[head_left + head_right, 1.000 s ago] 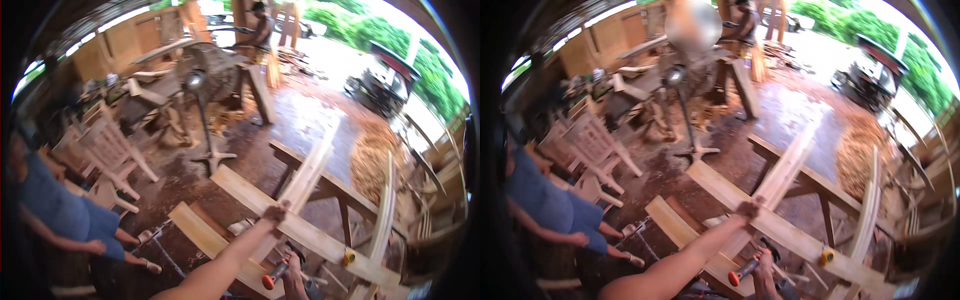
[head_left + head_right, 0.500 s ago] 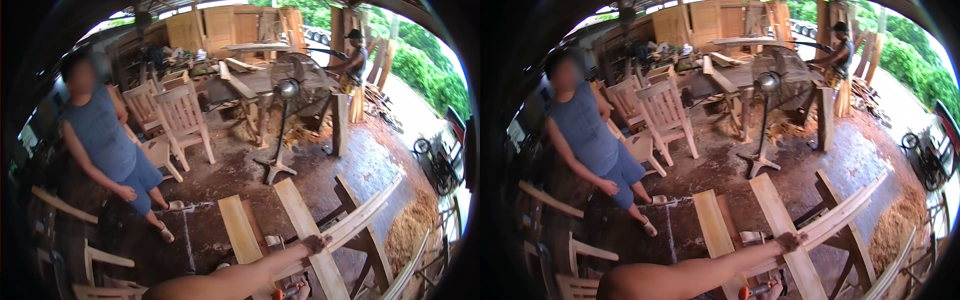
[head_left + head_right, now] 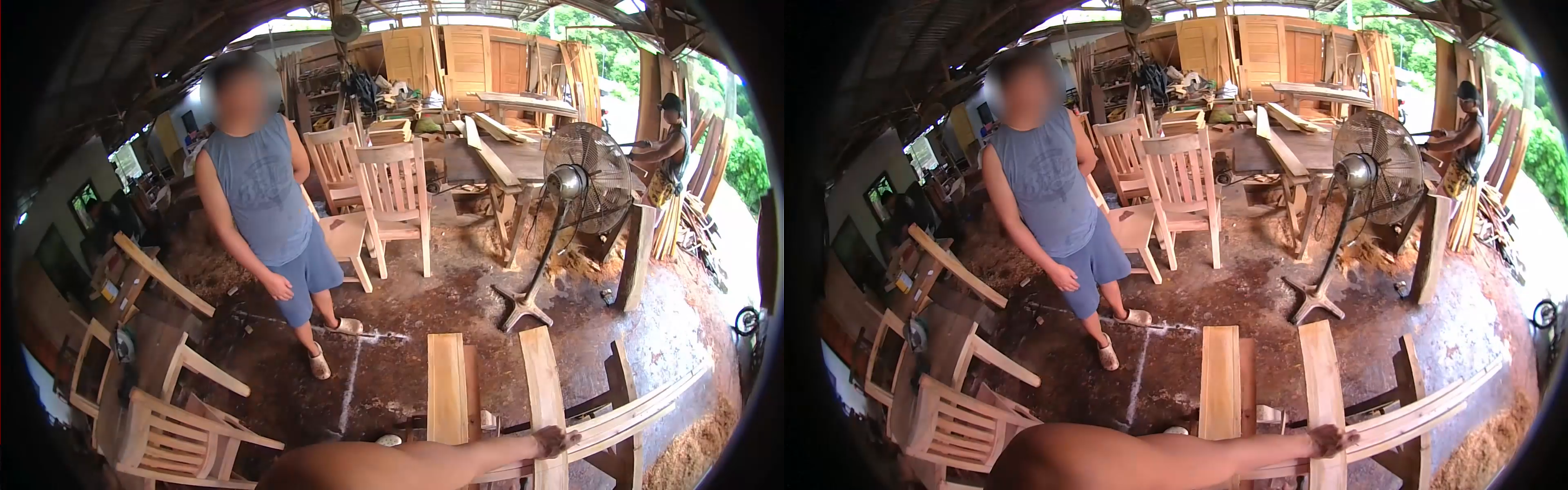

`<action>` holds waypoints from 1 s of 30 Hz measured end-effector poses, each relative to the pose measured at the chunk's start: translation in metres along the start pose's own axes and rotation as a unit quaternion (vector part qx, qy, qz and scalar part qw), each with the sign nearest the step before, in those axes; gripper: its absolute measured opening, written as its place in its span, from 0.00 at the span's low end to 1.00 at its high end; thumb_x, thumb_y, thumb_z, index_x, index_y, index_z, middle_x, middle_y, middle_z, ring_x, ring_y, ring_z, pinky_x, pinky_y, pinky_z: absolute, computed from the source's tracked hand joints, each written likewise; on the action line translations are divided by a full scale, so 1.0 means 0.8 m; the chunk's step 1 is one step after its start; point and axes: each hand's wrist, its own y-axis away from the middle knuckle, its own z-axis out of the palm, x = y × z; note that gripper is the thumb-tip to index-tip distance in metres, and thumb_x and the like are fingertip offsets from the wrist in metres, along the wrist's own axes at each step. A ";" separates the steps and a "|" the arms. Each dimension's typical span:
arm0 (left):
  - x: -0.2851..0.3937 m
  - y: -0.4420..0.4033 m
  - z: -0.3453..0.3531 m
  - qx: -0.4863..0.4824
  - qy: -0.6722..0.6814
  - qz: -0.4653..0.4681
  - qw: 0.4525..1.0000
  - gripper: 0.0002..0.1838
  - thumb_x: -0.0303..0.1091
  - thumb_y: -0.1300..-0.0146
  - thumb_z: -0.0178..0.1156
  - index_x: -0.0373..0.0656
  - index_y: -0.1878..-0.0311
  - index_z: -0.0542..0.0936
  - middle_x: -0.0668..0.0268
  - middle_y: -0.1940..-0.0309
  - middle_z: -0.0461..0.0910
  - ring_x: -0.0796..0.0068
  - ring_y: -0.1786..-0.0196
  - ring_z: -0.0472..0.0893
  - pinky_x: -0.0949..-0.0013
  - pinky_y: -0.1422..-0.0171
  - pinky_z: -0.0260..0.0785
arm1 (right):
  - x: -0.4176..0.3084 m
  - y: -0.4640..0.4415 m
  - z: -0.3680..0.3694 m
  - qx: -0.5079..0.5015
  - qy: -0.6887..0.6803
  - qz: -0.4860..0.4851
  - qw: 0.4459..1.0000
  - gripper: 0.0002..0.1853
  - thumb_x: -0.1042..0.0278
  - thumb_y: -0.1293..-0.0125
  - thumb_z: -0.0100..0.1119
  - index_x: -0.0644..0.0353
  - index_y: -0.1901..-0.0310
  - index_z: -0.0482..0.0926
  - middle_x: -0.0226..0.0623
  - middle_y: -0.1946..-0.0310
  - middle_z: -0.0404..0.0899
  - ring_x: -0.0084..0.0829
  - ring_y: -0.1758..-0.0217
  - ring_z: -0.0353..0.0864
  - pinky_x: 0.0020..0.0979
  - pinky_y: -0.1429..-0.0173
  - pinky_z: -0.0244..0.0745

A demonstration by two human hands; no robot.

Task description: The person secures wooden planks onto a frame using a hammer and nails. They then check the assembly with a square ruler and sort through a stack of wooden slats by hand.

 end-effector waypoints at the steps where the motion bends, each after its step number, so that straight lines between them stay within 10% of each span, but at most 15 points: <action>1: -0.001 0.000 0.003 0.025 -0.029 0.023 0.999 0.23 0.39 0.26 0.36 0.41 0.33 0.63 0.43 0.67 0.80 0.45 0.65 0.82 0.49 0.59 0.75 | -0.001 0.001 0.000 -0.002 0.002 0.000 1.000 0.12 0.69 0.33 0.50 0.47 0.74 0.63 0.16 0.87 0.55 0.15 0.87 0.57 0.22 0.82 0.61; 6: 0.002 0.004 -0.002 0.082 -0.082 0.068 0.991 0.23 0.39 0.27 0.36 0.43 0.32 0.62 0.43 0.69 0.80 0.45 0.66 0.82 0.49 0.61 0.75 | -0.003 0.004 0.000 -0.002 0.011 -0.007 1.000 0.12 0.69 0.33 0.50 0.47 0.75 0.63 0.16 0.86 0.55 0.15 0.87 0.56 0.22 0.82 0.61; 8: 0.004 0.002 -0.013 -0.026 -0.087 0.047 0.995 0.25 0.35 0.28 0.36 0.36 0.31 0.61 0.42 0.48 0.78 0.48 0.60 0.83 0.54 0.55 0.77 | -0.004 0.006 -0.002 -0.001 0.012 -0.011 1.000 0.12 0.69 0.33 0.50 0.47 0.75 0.62 0.16 0.86 0.55 0.15 0.87 0.56 0.22 0.82 0.60; 14: 0.006 0.003 -0.015 -0.031 -0.072 0.029 0.996 0.26 0.36 0.29 0.36 0.43 0.29 0.60 0.44 0.56 0.81 0.53 0.58 0.85 0.53 0.59 0.78 | -0.004 0.015 -0.017 0.001 -0.010 -0.029 1.000 0.13 0.69 0.33 0.51 0.47 0.75 0.62 0.16 0.86 0.54 0.15 0.87 0.56 0.22 0.82 0.59; 16: -0.001 -0.019 0.013 -0.090 0.051 -0.126 0.987 0.28 0.33 0.32 0.38 0.45 0.28 0.62 0.48 0.46 0.79 0.56 0.53 0.84 0.57 0.57 0.79 | 0.002 0.019 -0.026 0.003 -0.045 -0.044 0.998 0.13 0.69 0.33 0.51 0.47 0.75 0.62 0.16 0.86 0.54 0.15 0.86 0.55 0.22 0.82 0.59; 18: -0.005 0.001 0.013 -0.011 -0.127 0.057 0.990 0.28 0.32 0.35 0.41 0.46 0.30 0.66 0.54 0.38 0.74 0.59 0.50 0.84 0.65 0.51 0.79 | 0.006 0.040 -0.022 0.037 -0.093 -0.067 0.993 0.13 0.69 0.33 0.51 0.47 0.75 0.62 0.16 0.86 0.54 0.15 0.86 0.55 0.22 0.82 0.59; 20: 0.060 0.018 -0.073 -0.147 -0.172 -0.027 0.974 0.30 0.32 0.36 0.41 0.46 0.28 0.63 0.60 0.31 0.68 0.62 0.50 0.84 0.68 0.49 0.78 | 0.004 0.074 0.008 -0.008 -0.145 -0.039 0.989 0.13 0.69 0.33 0.51 0.47 0.74 0.62 0.16 0.85 0.53 0.15 0.86 0.52 0.22 0.82 0.56; 22: -0.023 0.011 0.022 -0.056 0.059 0.056 0.995 0.29 0.35 0.33 0.41 0.48 0.27 0.60 0.57 0.31 0.67 0.59 0.53 0.84 0.55 0.53 0.79 | 0.016 0.050 -0.021 -0.044 -0.134 -0.051 0.989 0.12 0.69 0.32 0.52 0.47 0.74 0.63 0.16 0.84 0.53 0.14 0.85 0.53 0.22 0.81 0.56; 25: -0.045 0.012 0.047 0.021 -0.189 0.079 0.979 0.34 0.36 0.33 0.41 0.47 0.23 0.49 0.53 0.40 0.77 0.58 0.62 0.85 0.53 0.62 0.78 | 0.012 0.067 0.001 0.045 -0.041 -0.104 0.993 0.13 0.62 0.26 0.48 0.48 0.72 0.66 0.16 0.83 0.55 0.15 0.84 0.55 0.22 0.82 0.55; 26: -0.023 0.006 0.021 -0.118 -0.221 0.011 0.968 0.33 0.37 0.32 0.41 0.46 0.23 0.50 0.48 0.50 0.81 0.57 0.65 0.85 0.53 0.63 0.77 | 0.017 0.064 -0.001 0.032 -0.145 -0.072 0.986 0.12 0.61 0.24 0.44 0.51 0.68 0.69 0.18 0.81 0.57 0.15 0.83 0.57 0.22 0.82 0.55; 27: -0.011 0.013 0.009 -0.105 -0.197 0.009 0.975 0.34 0.36 0.33 0.43 0.44 0.24 0.51 0.48 0.61 0.83 0.57 0.68 0.84 0.55 0.64 0.77 | 0.020 0.072 0.000 -0.176 -0.248 -0.097 0.948 0.09 0.65 0.24 0.43 0.54 0.64 0.70 0.19 0.82 0.58 0.15 0.83 0.59 0.23 0.82 0.57; 30: 0.008 0.032 -0.023 0.093 -0.111 0.124 0.982 0.21 0.30 0.35 0.46 0.45 0.38 0.71 0.55 0.56 0.81 0.55 0.68 0.85 0.56 0.67 0.79 | 0.008 0.115 0.025 0.035 -0.201 -0.032 0.979 0.08 0.73 0.32 0.55 0.50 0.57 0.66 0.16 0.83 0.57 0.14 0.85 0.57 0.21 0.83 0.58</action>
